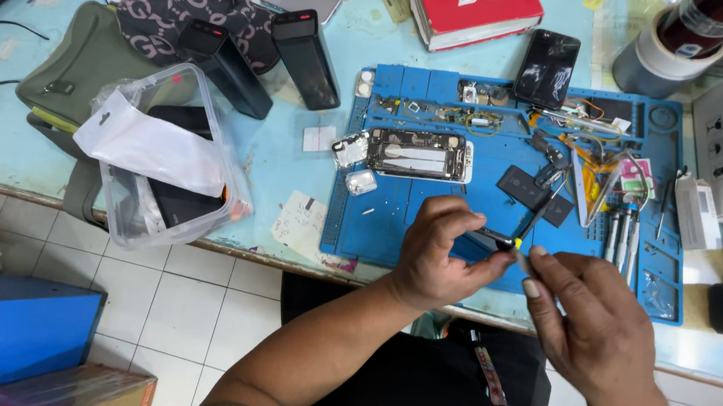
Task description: The person uses a screwdriver to work on the internal components of a disassembled mobile phone, handling various small parts and tools on a blue work mat.
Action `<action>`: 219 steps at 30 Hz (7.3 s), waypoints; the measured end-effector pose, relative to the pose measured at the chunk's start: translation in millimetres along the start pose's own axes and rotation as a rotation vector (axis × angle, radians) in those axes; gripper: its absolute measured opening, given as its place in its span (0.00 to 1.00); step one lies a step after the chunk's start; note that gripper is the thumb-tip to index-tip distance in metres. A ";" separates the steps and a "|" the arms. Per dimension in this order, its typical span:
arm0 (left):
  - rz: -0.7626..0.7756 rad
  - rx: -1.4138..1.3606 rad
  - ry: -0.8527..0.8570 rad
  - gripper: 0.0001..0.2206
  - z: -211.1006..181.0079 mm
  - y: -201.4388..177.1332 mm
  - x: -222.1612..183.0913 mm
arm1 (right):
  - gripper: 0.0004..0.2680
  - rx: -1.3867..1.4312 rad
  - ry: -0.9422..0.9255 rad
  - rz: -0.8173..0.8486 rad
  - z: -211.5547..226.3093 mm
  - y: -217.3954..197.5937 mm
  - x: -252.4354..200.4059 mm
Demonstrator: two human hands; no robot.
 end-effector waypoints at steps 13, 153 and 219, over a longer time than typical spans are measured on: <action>0.019 -0.054 -0.076 0.30 -5.5 -3.6 -4.8 | 0.13 -0.167 -0.083 0.041 22.2 -3.1 11.1; 0.263 -0.567 -0.251 0.11 -1.8 -26.7 -9.6 | 0.13 -0.063 -0.128 0.137 23.3 3.1 5.6; 0.325 -0.577 -0.213 0.13 -3.9 -30.9 -2.6 | 0.13 -0.156 -0.142 0.089 25.2 10.6 -1.5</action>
Point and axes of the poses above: each hand's wrist, its own x-axis towards the middle knuckle, its own y-axis out of the palm, z = x × y, the point moved 3 cm from there along x, towards the middle knuckle, and after that the axes turned 5 degrees about z, right-handed, at the moved point
